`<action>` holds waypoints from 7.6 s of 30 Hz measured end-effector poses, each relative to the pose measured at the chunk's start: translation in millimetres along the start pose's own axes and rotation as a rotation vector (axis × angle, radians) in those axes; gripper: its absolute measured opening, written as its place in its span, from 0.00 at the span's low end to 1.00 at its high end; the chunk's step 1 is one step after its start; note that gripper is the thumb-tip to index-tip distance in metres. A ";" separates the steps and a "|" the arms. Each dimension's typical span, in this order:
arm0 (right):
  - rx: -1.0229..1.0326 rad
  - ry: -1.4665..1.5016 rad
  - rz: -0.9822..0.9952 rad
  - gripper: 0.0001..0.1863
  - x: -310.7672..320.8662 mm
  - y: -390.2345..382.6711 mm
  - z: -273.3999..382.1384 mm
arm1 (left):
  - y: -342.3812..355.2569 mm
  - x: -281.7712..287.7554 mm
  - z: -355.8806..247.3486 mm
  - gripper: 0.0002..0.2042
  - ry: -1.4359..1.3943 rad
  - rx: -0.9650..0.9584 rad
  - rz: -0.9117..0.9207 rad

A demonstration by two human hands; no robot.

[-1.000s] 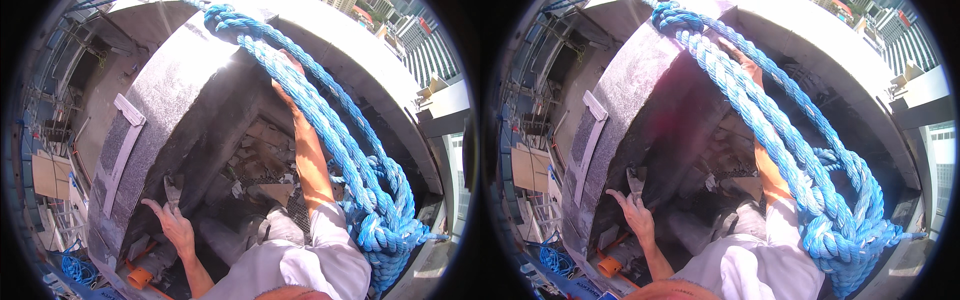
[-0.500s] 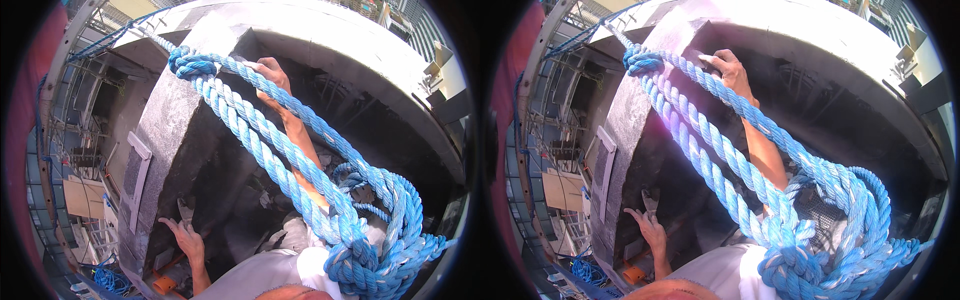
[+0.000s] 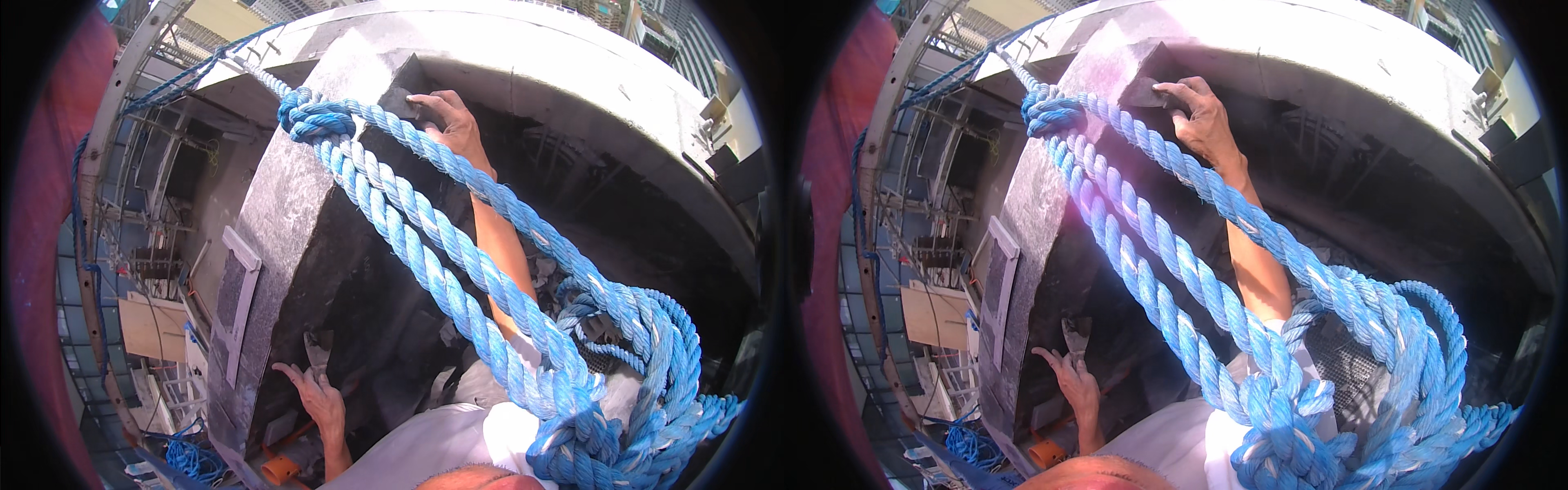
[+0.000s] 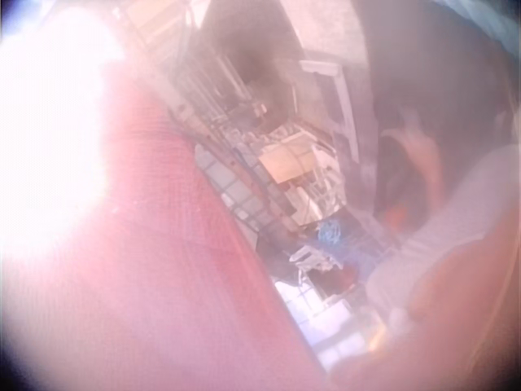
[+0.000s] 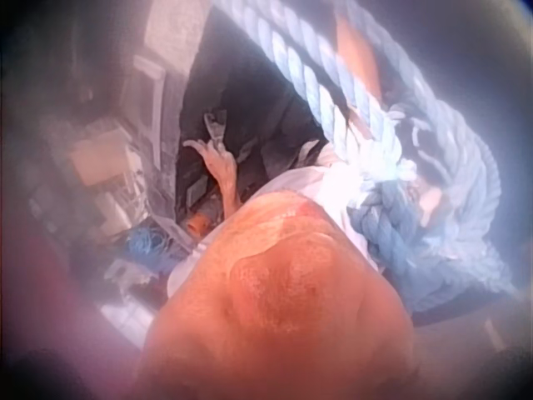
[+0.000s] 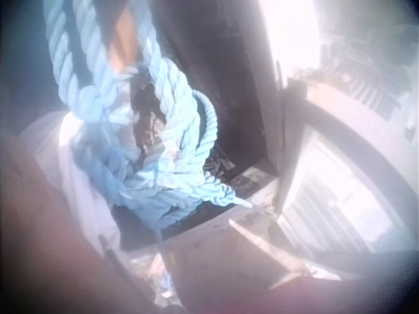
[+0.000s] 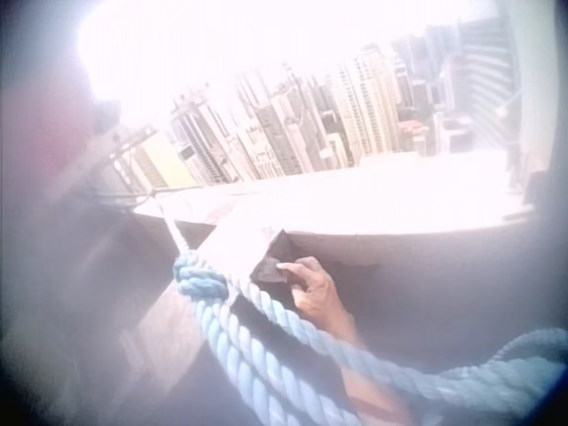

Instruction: The person applies a gray paste to a curved concrete surface using a trowel and a smaller scraper. They repeatedly scoop material from a container and spread it along the edge, smoothing the surface.

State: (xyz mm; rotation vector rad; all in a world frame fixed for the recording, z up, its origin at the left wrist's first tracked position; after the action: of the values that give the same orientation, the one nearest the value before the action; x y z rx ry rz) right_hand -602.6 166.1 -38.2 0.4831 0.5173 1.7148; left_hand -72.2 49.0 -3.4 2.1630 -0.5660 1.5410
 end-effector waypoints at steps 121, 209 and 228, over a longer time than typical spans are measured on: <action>-0.154 -0.269 -0.137 0.23 26.8 5.6 30.6 | 0.5 -2.7 2.3 0.15 -0.002 0.001 -0.023; -0.355 0.220 0.384 0.23 -127.2 -274.7 229.7 | -3.7 4.4 11.1 0.09 -0.026 0.114 -0.035; -0.296 0.383 0.685 0.25 -68.9 -269.4 214.0 | -8.0 15.7 25.7 0.11 -0.144 0.089 0.092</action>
State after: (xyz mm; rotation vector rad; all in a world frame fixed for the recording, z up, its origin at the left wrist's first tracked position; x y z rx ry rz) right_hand -252.0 164.5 -23.1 0.1083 0.3724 2.5234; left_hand -43.1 40.1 3.1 2.3594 -0.6632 1.4912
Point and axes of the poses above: each hand's wrist, its own y-axis towards the middle knuckle, its own x-axis out of the back of the hand, z = x × y, the point moved 1 cm from there along y, towards the middle knuckle
